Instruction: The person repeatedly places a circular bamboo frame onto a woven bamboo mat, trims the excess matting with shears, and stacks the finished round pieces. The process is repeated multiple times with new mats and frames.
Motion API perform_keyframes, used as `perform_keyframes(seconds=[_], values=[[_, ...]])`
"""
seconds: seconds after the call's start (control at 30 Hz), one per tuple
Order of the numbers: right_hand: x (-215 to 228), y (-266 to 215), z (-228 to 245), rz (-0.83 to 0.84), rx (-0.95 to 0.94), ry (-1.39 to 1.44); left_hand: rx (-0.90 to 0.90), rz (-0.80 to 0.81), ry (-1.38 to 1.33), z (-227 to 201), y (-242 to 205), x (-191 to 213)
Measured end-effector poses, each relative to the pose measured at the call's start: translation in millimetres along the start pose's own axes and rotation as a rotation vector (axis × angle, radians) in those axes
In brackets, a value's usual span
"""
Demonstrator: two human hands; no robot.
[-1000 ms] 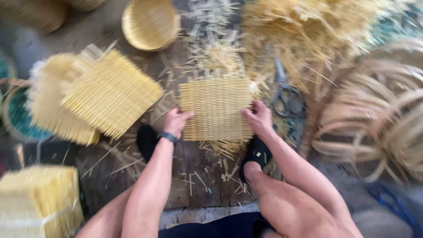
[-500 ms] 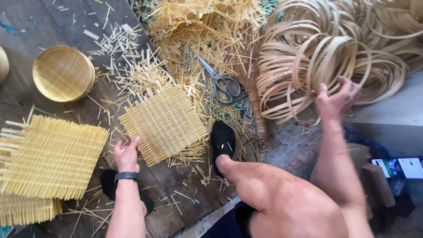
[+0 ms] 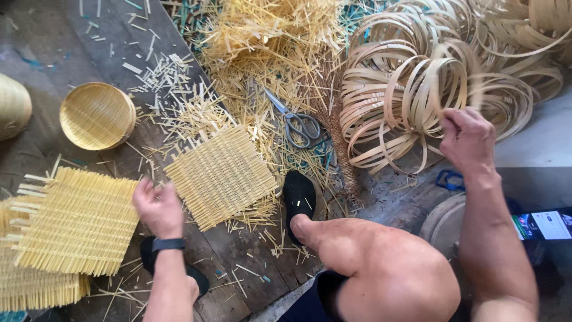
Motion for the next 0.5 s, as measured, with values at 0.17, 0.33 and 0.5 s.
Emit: perform_keyframes(seconds=[0.17,0.33,0.5], values=[[-5.9,43.3,125.8,0.573,-0.02,0.822,-0.605,0.191,-0.14,-205.9,-20.6,-31.8],[-24.7,52.8,260.7,1.23,0.045,1.186,-0.499,0.524,-0.467,-290.6,-26.9,-53.0],[-21.6,82.2,343.5,0.711,0.296,0.679,0.085,0.57,-0.653,-234.3,-22.9,-45.2]])
Point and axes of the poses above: each hand's wrist, its own y-axis towards the middle knuckle, its own x-axis out of the back of the hand, z = x × y, the point moved 9 cm from there along y, towards the middle knuckle, and after that the axes turned 1 degree about -z, right-handed, at the moved point
